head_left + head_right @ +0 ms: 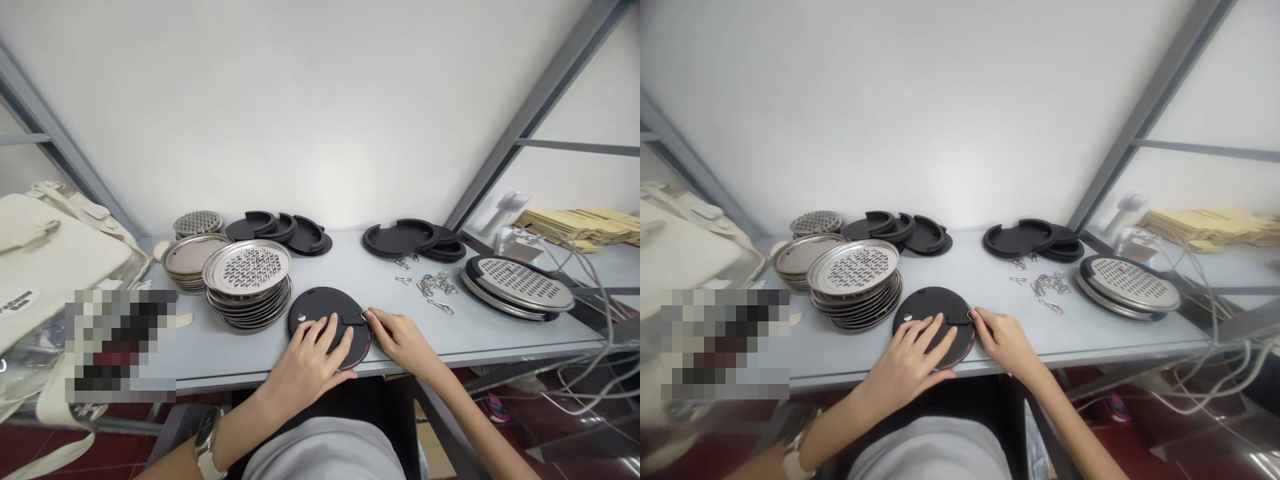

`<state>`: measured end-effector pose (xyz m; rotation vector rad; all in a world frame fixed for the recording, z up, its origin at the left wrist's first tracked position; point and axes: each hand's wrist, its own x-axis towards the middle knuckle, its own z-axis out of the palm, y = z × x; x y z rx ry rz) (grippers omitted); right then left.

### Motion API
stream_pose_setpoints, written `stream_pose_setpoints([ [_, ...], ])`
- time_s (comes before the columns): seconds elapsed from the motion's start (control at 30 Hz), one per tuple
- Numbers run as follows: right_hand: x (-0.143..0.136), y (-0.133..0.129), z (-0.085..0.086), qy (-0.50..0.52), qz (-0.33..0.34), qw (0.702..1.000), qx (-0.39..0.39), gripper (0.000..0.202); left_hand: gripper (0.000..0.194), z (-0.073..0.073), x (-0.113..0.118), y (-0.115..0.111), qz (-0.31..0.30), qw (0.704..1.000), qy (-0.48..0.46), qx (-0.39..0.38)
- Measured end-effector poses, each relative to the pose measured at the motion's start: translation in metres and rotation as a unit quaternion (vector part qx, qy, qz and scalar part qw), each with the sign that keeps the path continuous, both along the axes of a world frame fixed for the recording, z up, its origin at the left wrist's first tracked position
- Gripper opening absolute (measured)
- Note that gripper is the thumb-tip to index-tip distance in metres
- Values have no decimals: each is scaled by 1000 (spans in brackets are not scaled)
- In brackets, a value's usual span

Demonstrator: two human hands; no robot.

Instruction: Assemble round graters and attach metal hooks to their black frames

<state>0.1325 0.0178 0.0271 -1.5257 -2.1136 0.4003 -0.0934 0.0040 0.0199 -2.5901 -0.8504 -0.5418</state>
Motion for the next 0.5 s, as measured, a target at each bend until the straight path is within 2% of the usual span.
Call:
stream_pose_setpoints([
  [0.5,0,-1,0,-17,-3,1000,0,37,57,1,0,1,-2,1000,3,-8],
])
